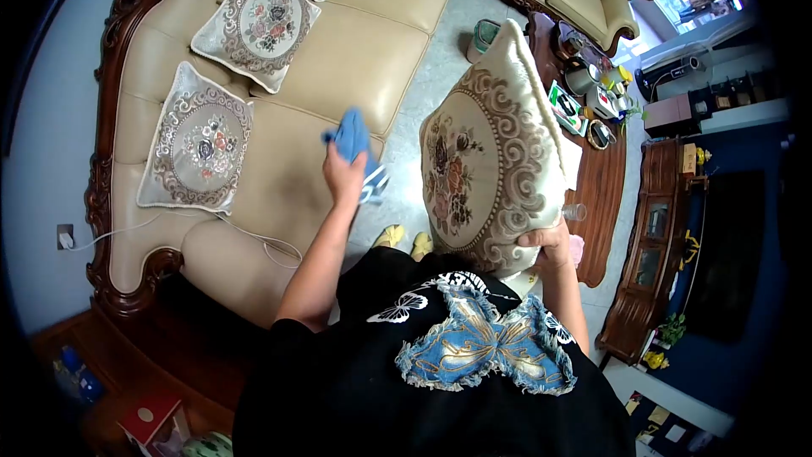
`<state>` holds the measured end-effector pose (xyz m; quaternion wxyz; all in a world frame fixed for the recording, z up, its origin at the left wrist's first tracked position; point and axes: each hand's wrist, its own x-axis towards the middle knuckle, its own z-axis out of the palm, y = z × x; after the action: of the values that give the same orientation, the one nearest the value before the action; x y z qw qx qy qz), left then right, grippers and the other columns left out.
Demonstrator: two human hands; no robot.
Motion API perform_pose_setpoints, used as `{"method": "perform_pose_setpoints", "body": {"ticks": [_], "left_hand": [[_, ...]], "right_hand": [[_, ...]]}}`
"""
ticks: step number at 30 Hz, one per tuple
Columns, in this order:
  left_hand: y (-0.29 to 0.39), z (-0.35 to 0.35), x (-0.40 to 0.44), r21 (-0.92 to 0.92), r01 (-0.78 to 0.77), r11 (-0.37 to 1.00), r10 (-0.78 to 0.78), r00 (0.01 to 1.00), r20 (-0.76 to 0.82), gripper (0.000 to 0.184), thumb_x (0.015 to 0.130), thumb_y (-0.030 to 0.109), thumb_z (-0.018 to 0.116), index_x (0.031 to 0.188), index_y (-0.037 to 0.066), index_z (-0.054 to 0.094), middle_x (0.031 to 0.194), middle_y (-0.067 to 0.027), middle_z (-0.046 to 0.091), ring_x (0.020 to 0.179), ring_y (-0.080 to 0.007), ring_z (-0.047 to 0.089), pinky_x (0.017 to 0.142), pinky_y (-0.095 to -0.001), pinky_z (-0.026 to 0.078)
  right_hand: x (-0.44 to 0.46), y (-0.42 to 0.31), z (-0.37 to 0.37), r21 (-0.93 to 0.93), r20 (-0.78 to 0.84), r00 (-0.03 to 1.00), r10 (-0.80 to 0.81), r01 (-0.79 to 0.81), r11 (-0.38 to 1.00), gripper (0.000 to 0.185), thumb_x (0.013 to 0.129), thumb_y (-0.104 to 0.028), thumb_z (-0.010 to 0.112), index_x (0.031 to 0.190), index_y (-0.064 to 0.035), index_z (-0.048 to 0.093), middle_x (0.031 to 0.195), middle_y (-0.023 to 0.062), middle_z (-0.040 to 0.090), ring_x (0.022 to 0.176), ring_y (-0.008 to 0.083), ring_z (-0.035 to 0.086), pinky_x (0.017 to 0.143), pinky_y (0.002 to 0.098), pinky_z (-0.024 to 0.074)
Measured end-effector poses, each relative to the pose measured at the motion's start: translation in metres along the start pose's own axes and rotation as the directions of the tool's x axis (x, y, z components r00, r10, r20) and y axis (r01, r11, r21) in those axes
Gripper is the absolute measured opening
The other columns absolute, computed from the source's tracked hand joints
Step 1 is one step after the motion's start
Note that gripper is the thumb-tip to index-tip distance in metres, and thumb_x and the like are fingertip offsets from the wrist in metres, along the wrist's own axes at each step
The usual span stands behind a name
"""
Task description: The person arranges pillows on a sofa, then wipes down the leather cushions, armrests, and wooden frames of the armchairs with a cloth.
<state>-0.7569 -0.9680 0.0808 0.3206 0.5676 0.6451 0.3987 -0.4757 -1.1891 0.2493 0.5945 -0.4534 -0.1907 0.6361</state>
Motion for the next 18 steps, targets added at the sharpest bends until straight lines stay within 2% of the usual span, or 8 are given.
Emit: {"method": "perform_pose_setpoints", "body": {"ticks": [4,6,7,10,12,14,16,18], "left_hand": [[0.179,0.015,-0.018,-0.298,-0.58,0.758,0.566,0.812,-0.143,0.072,0.069,0.014,0.076,0.136,0.011,0.05,0.098,-0.0133,0.066,0.085,-0.0335,0.067,0.078,-0.0427,0.054],[0.198,0.024,-0.018,-0.028,-0.91,0.414,0.909,0.411,0.062,0.077,0.072,0.007,0.072,0.141,0.033,0.048,0.082,-0.0055,0.056,0.068,-0.0251,0.062,0.063,-0.0365,0.055],[0.183,0.049,-0.014,0.053,-0.936,0.348,0.937,0.345,-0.051,0.076,0.08,0.004,0.06,0.142,0.046,0.044,0.073,-0.0029,0.045,0.058,-0.0206,0.055,0.055,-0.0355,0.054],[0.079,0.088,0.008,0.228,-0.784,0.577,0.593,0.594,0.544,0.05,0.088,0.012,0.053,0.129,0.038,0.059,0.089,-0.0109,0.062,0.073,-0.0316,0.066,0.064,-0.0421,0.056],[-0.043,0.099,0.007,0.198,-0.762,0.616,0.176,0.378,0.909,0.025,0.086,0.026,0.064,0.109,0.023,0.073,0.111,-0.0151,0.068,0.096,-0.032,0.068,0.084,-0.0445,0.053],[-0.076,0.058,-0.03,0.275,-0.632,0.725,0.089,0.482,0.872,0.037,0.081,0.022,0.068,0.118,0.021,0.069,0.105,-0.016,0.069,0.095,-0.0331,0.067,0.08,-0.0447,0.053],[-0.043,0.062,-0.038,0.299,-0.326,0.897,0.095,0.801,0.591,0.051,0.077,0.017,0.07,0.127,0.023,0.063,0.101,-0.0147,0.068,0.093,-0.033,0.067,0.079,-0.045,0.053],[0.047,0.046,-0.062,-0.068,-0.24,0.968,0.249,0.912,0.325,0.061,0.075,0.008,0.068,0.133,0.022,0.056,0.101,-0.0132,0.067,0.089,-0.0317,0.067,0.076,-0.0425,0.055]], "right_hand": [[-0.014,-0.012,-0.016,-0.187,0.041,0.98,-0.197,0.201,0.962,0.091,0.046,0.004,0.082,0.131,0.0063,0.051,0.12,0.0165,0.064,0.108,0.0315,0.062,0.097,0.0437,0.0492],[-0.023,-0.028,-0.02,-0.227,0.107,0.958,-0.264,0.282,0.932,0.097,0.041,-0.002,0.083,0.131,0.0098,0.049,0.122,0.0194,0.062,0.109,0.0336,0.061,0.097,0.0428,0.0489],[-0.031,-0.034,-0.016,-0.164,0.067,0.948,-0.313,0.32,0.933,0.098,0.041,-0.002,0.083,0.131,0.0101,0.048,0.122,0.02,0.062,0.109,0.034,0.061,0.097,0.0426,0.0488],[-0.056,-0.03,-0.029,-0.145,-0.027,0.893,-0.449,0.441,0.886,0.104,0.042,-0.006,0.085,0.135,0.0094,0.043,0.125,0.0213,0.059,0.11,0.035,0.06,0.097,0.043,0.0487],[-0.073,-0.027,-0.048,-0.131,0.007,0.882,-0.471,0.468,0.874,0.103,0.044,-0.006,0.086,0.136,0.0078,0.043,0.124,0.0203,0.059,0.109,0.0343,0.06,0.095,0.0426,0.0497],[-0.086,-0.025,-0.02,-0.087,-0.115,0.849,-0.516,0.509,0.856,0.101,0.046,-0.007,0.088,0.136,0.0064,0.043,0.122,0.019,0.06,0.106,0.033,0.062,0.092,0.0417,0.0517],[-0.098,-0.021,-0.078,-0.157,-0.057,0.889,-0.454,0.441,0.883,0.098,0.048,-0.01,0.088,0.134,0.0072,0.044,0.117,0.0185,0.062,0.1,0.0317,0.064,0.086,0.041,0.0543],[-0.095,-0.023,-0.077,-0.141,-0.138,0.893,-0.429,0.412,0.9,0.095,0.05,-0.013,0.087,0.133,0.0078,0.045,0.114,0.0187,0.064,0.097,0.0312,0.065,0.085,0.0413,0.0546]]}}
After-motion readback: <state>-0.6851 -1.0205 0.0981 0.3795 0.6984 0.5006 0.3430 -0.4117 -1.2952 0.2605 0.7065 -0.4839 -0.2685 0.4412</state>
